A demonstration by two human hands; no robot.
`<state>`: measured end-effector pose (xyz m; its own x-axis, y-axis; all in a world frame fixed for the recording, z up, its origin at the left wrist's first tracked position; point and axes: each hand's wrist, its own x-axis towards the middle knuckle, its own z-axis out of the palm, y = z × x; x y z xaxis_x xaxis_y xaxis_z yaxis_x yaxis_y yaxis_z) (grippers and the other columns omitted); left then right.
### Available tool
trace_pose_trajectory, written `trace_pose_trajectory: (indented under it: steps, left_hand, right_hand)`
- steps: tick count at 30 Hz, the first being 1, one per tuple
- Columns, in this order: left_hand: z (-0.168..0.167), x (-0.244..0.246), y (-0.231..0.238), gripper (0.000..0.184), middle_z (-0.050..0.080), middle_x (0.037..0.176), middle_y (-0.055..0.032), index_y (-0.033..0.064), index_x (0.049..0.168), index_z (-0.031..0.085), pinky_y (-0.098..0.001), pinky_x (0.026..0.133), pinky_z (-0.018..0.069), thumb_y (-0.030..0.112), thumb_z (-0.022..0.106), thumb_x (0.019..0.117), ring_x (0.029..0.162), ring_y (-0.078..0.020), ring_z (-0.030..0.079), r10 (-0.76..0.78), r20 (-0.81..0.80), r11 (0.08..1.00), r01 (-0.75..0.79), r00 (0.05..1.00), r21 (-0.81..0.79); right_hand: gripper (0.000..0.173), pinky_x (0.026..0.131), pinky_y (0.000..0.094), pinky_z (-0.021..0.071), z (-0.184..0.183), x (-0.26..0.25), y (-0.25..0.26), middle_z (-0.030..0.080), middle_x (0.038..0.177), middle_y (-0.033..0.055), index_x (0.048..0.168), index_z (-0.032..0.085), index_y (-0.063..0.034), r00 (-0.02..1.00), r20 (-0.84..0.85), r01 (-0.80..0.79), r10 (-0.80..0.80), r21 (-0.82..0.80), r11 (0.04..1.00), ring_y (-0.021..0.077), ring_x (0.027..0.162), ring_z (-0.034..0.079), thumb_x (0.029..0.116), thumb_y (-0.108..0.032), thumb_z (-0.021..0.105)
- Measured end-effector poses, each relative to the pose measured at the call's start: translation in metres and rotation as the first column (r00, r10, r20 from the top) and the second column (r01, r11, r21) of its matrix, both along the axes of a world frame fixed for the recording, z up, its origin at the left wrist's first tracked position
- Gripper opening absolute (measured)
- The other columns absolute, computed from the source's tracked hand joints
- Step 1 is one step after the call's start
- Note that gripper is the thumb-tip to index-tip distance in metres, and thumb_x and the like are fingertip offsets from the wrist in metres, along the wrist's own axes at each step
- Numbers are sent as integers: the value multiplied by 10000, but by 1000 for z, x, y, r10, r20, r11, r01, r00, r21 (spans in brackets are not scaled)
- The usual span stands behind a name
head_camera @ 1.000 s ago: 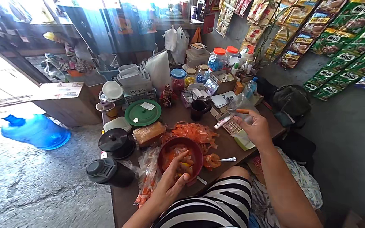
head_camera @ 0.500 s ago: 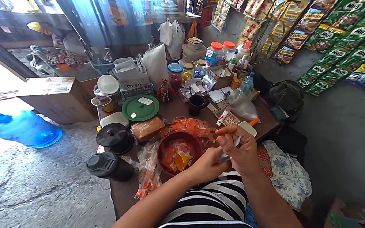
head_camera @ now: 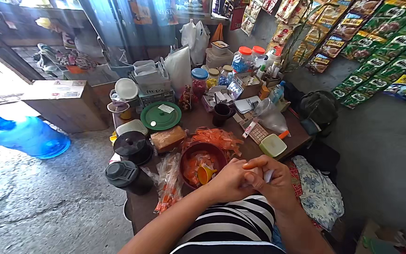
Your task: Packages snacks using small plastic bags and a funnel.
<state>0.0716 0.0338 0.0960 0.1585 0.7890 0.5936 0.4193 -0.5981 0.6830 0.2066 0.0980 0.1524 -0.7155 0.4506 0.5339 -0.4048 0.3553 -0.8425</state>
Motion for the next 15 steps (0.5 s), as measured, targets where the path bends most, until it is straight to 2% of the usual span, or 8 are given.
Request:
trace_pose_trajectory:
  steps: [3,5,7,9,10,12,13,15]
  left_hand:
    - [-6,-3,-6,140,684,879,-127,16,934,693,-436,838,470,128,611,950,904,-264,653,17,-140,1000,-20,990,-17]
    - [-4,-4,-12,153,676,925,-169,-35,1001,677,-409,871,503,65,564,973,930,-274,656,-50,-105,995,40,993,-90]
    - [-5,-5,-16,155,637,904,-158,-67,1045,633,-301,800,522,8,506,997,838,-185,626,-151,54,964,159,987,-212]
    - [-10,-6,-19,167,598,835,-80,-44,1070,609,-201,654,464,25,462,1027,702,-54,545,-168,224,922,233,960,-309]
    - [-11,-7,-22,188,617,861,-73,-43,1099,615,-194,680,463,36,456,1036,730,-34,549,-161,258,907,246,953,-341]
    - [-10,-9,-28,200,621,850,-65,-30,1100,629,-217,707,469,61,459,1045,748,-46,557,-126,226,904,205,966,-374]
    - [-9,-10,-32,195,611,819,-73,-18,1084,631,-260,694,474,69,461,1043,733,-87,564,-107,162,911,162,981,-379]
    - [-2,-11,-37,184,627,791,-133,-14,1077,629,-416,685,509,63,472,1018,738,-237,629,-67,-18,927,56,998,-371]
  right_hand:
    - [179,640,49,455,-2,9,3,664,830,-188,1162,719,-179,999,-25,35,-37,-55,998,-138,687,536,991,-202,671]
    - [187,602,68,447,-5,11,3,664,814,-179,1167,730,-197,997,-46,55,-61,-126,991,-120,655,531,991,-222,673]
    - [184,576,84,436,-8,12,0,663,815,-171,1165,730,-209,994,-76,63,-78,-180,982,-108,631,517,993,-232,669]
    - [194,576,90,445,-8,15,-4,675,829,-161,1183,724,-210,989,-127,50,-80,-221,974,-100,625,524,1000,-228,660]
    - [203,574,89,442,-9,18,-6,673,819,-163,1192,721,-219,985,-153,41,-80,-244,969,-100,613,520,1000,-236,658]
    - [209,561,99,433,-12,27,-9,629,753,-168,1196,710,-229,977,-204,5,-68,-297,955,-86,582,502,997,-264,658]
    - [216,558,111,431,-14,34,-8,609,732,-164,1198,703,-230,974,-219,-17,-55,-313,950,-73,575,500,998,-292,651]
    - [300,615,151,479,-19,50,0,655,772,-142,1234,699,-242,981,-181,10,-65,-293,956,-34,630,567,997,-411,622]
